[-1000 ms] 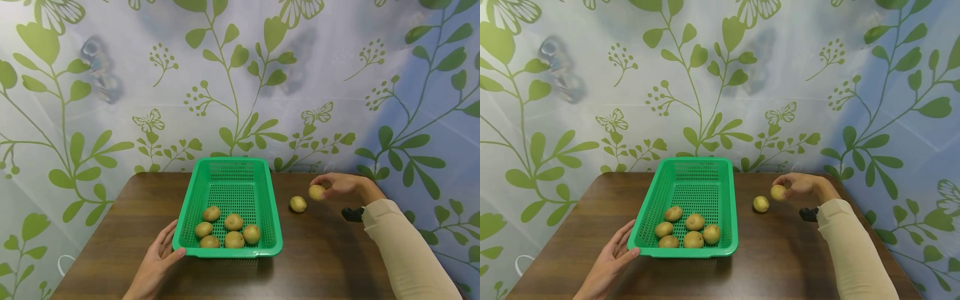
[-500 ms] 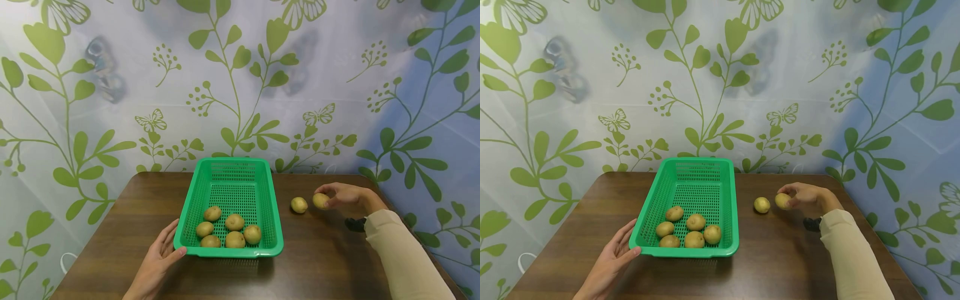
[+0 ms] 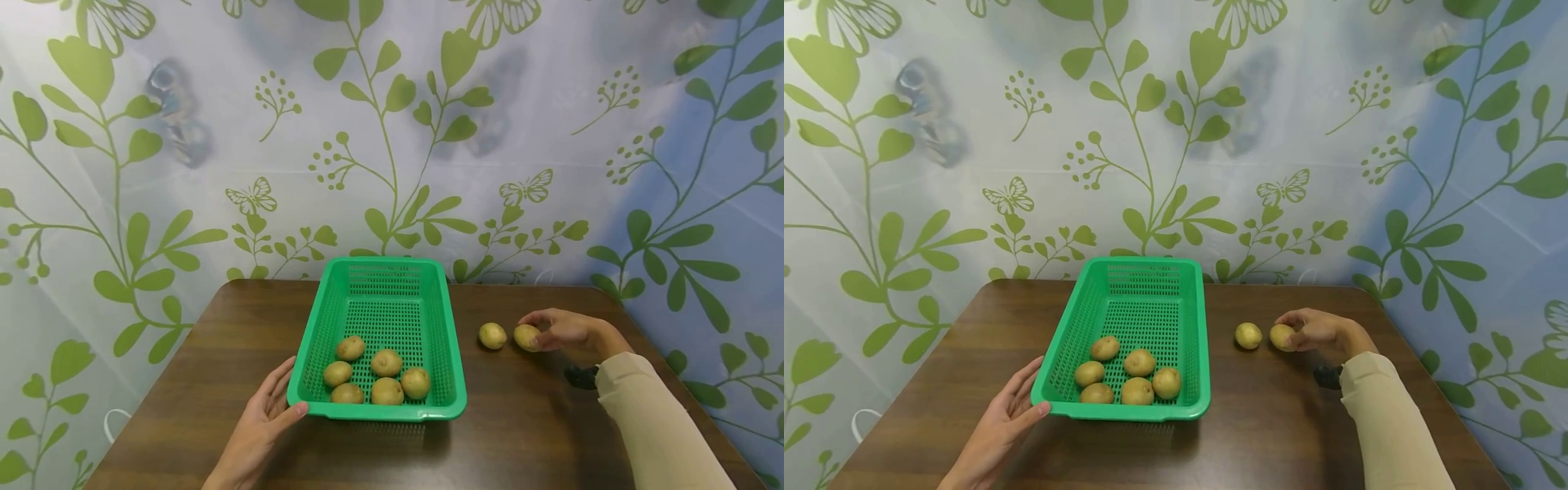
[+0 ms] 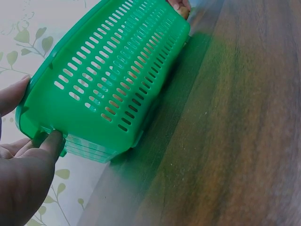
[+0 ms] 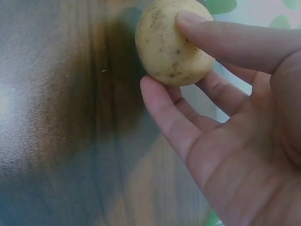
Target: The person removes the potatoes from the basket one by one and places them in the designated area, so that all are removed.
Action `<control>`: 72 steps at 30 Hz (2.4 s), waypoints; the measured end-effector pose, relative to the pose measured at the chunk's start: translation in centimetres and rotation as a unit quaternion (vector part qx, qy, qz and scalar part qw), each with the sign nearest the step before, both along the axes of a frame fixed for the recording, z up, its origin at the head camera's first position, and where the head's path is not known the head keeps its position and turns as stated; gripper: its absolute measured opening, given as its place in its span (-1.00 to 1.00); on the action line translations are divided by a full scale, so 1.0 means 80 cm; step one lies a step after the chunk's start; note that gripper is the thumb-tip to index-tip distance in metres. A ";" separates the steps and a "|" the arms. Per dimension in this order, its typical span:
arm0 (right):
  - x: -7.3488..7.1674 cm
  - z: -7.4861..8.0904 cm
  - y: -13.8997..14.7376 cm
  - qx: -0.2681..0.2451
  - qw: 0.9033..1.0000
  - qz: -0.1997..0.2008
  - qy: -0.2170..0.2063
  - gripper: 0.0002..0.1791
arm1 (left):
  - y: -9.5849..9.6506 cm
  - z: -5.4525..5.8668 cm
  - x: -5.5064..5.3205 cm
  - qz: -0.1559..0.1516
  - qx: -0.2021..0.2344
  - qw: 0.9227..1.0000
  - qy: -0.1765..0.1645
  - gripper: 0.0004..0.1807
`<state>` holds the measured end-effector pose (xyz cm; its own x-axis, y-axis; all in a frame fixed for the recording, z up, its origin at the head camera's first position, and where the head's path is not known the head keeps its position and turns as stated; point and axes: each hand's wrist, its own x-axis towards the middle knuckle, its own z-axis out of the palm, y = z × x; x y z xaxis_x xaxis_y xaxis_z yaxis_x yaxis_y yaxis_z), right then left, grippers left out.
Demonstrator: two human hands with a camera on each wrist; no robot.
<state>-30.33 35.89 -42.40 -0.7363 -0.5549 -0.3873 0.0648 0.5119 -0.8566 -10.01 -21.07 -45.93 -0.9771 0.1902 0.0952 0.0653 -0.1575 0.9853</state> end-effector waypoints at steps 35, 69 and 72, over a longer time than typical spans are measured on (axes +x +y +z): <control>-0.011 0.050 -0.011 0.115 0.986 0.044 0.115 -0.38 | 0.000 0.002 -0.003 0.015 -0.008 1.000 -0.015 -0.18; -0.025 0.102 -0.135 0.125 0.963 0.177 0.163 -0.40 | -0.002 0.003 -0.002 0.014 -0.014 1.000 -0.002 -0.18; -0.025 0.104 -0.143 0.130 0.959 0.187 0.171 -0.41 | -0.002 0.002 -0.003 0.012 -0.014 1.000 -0.003 -0.19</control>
<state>-32.30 24.48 -34.09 -0.6133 -0.7222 -0.3197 -0.4262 0.6434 -0.6360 -10.24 -21.22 -45.74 -0.9818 0.1699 0.0846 0.0630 -0.1283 0.9897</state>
